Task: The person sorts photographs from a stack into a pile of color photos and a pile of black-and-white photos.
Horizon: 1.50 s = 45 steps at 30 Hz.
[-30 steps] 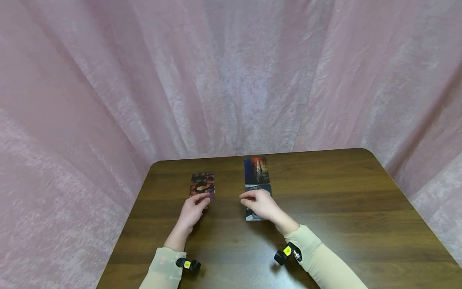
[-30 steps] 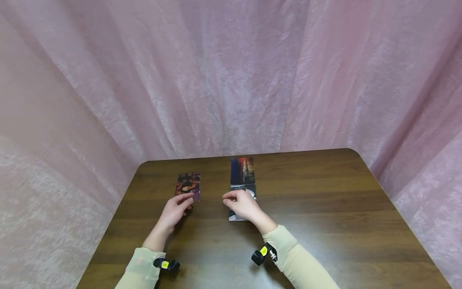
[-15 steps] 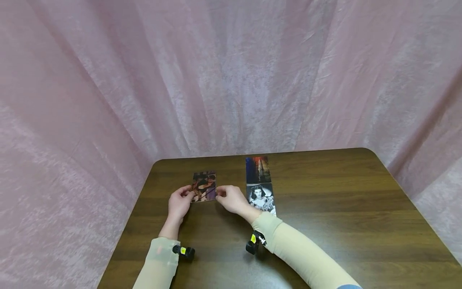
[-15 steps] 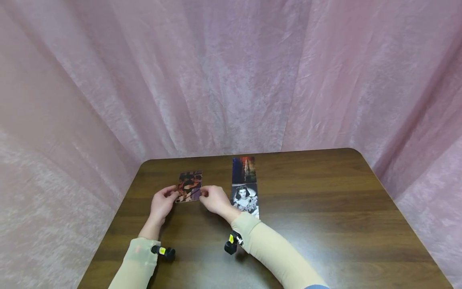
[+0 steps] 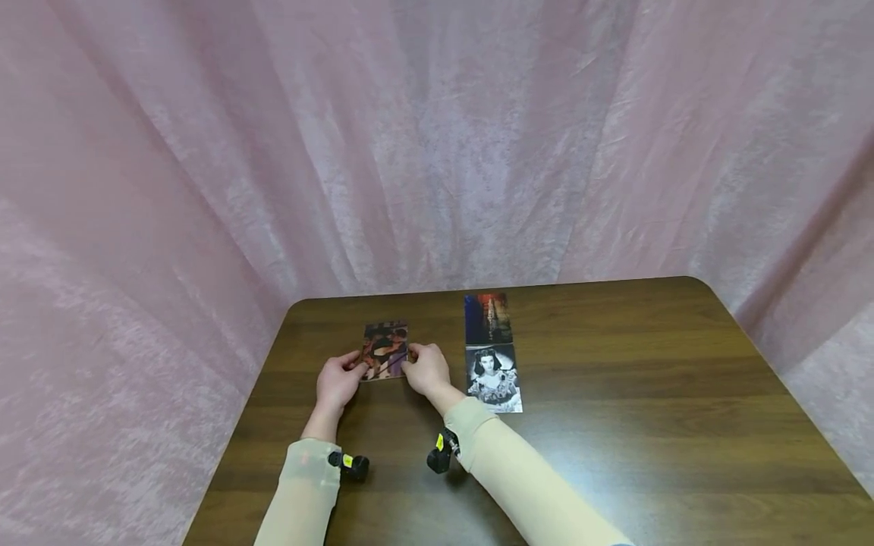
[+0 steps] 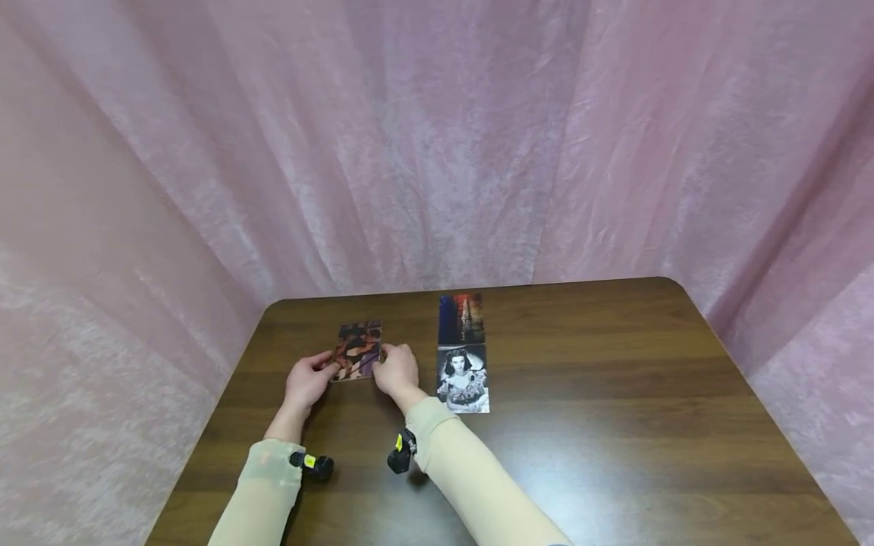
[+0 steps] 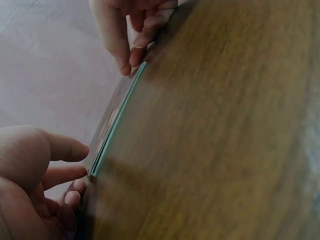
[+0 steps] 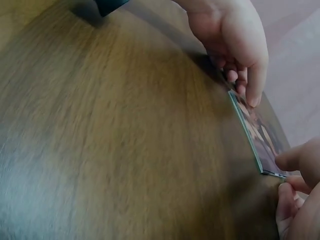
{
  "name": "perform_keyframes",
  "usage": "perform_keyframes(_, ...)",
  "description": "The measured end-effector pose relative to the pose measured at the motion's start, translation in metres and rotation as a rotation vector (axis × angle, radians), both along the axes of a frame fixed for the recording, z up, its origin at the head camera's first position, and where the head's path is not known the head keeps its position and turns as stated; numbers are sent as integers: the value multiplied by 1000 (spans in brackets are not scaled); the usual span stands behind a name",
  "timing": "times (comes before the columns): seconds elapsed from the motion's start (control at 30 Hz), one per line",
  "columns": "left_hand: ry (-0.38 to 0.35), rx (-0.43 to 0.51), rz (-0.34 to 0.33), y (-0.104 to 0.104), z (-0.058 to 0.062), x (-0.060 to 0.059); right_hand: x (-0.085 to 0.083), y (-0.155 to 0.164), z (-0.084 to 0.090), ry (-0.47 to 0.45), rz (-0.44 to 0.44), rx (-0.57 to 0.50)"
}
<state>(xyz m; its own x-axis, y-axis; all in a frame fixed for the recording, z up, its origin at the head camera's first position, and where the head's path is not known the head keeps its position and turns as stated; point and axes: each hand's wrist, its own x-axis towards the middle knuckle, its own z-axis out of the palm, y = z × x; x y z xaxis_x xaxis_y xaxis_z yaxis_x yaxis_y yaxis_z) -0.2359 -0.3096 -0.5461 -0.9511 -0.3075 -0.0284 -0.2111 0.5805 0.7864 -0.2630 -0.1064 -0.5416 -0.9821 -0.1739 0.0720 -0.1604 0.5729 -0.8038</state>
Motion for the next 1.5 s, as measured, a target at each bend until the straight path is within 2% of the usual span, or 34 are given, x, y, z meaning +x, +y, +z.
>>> perform_keyframes(0.2, 2, -28, -17, 1, 4, 1, 3, -3, 6, -28, -14, 51)
perform_keyframes(0.37, -1, -24, -22, 1, 3, 0, 4, -3, 11, -58, -33, 48)
perform_keyframes(0.67, -28, 75, -33, 1, 6, 0, 2, -2, 12, -114, -54, -6)
perform_keyframes(0.9, -47, 139, -28, -1, 8, -1, -2, -2, 11, -121, -74, -56)
perform_keyframes(1.17, -58, 159, -17, -1, 9, -1, -2, -3, 14, -158, -83, -98)
perform_keyframes(1.5, -62, 169, -24, -1, 9, -3, -1, -3, 17, -151, -71, -53)
